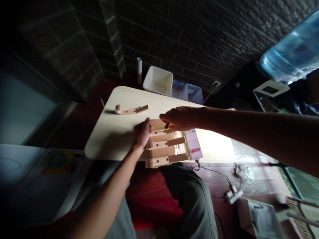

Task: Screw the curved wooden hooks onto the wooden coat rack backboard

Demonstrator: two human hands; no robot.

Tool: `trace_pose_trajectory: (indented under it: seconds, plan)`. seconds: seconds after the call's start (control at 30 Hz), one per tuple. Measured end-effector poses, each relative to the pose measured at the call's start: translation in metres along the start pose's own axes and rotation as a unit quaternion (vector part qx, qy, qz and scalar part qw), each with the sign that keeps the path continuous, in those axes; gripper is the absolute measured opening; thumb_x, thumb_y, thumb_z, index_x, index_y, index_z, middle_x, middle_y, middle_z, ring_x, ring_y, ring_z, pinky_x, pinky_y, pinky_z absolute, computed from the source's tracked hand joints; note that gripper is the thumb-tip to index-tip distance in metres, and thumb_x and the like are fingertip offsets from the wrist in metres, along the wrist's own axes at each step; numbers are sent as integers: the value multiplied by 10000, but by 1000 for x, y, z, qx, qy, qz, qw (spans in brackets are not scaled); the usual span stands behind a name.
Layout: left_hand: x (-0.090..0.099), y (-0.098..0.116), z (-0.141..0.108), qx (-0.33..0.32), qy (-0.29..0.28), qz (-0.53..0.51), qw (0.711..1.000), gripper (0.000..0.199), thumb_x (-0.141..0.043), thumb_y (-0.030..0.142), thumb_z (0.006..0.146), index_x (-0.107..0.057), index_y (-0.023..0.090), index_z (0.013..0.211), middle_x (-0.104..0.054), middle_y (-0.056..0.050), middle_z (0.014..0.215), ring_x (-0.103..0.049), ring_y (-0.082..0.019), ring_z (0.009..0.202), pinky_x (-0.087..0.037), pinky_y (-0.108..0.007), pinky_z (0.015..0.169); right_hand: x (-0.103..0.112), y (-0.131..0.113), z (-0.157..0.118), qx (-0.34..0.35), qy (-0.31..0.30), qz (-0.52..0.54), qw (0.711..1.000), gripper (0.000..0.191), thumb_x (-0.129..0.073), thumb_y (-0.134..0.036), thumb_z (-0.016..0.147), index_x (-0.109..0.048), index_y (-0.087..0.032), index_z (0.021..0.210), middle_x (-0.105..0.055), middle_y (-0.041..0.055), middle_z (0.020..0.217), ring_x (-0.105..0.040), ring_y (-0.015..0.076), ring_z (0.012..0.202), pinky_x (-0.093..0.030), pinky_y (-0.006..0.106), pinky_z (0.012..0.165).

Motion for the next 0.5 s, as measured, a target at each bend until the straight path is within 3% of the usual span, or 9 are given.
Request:
trace_pose_trajectory:
  seconds: [0.13,0.27,0.37,0.5]
  plan:
    - [1,3,-1,-11,-4,6,1000,617,-452,625,961,-472,215,500,-511,11,471,-487,-135,471,-346,-276,512,-3,5,-1,-7,-2,23,1000,173,-602,-311,959,-674,-188,1056,-745,62,896,-623,155,708,-331,264,593]
    - [1,1,0,-18,-2,14,1000,622,-453,631,961,-473,214,500,-498,14,475,-474,-132,472,-338,-275,507,-5,7,3,-41,3,-3,999,290,-593,-434,975,-696,-166,1021,-729,69,792,-574,145,620,-295,265,556]
    - [1,1,0,-18,-2,4,1000,618,-466,651,950,-477,214,514,-504,14,486,-473,-133,481,-341,-272,506,-5,7,9,-64,-2,-24,998,361,-578,-493,974,-706,-155,987,-732,91,795,-589,164,627,-291,272,546]
    - [0,2,-1,-1,-1,-8,1000,636,-459,675,946,-471,212,511,-494,16,478,-458,-129,465,-332,-275,494,-4,5,11,-85,0,-5,996,286,-629,-421,941,-696,-175,1071,-750,97,874,-638,191,689,-325,278,567]
Point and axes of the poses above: each hand's wrist, its own z-axis towards the middle knuckle, its own x-axis out of the back of the hand, y = z × x, the point moved 7 cm from there along z, towards the middle knuckle
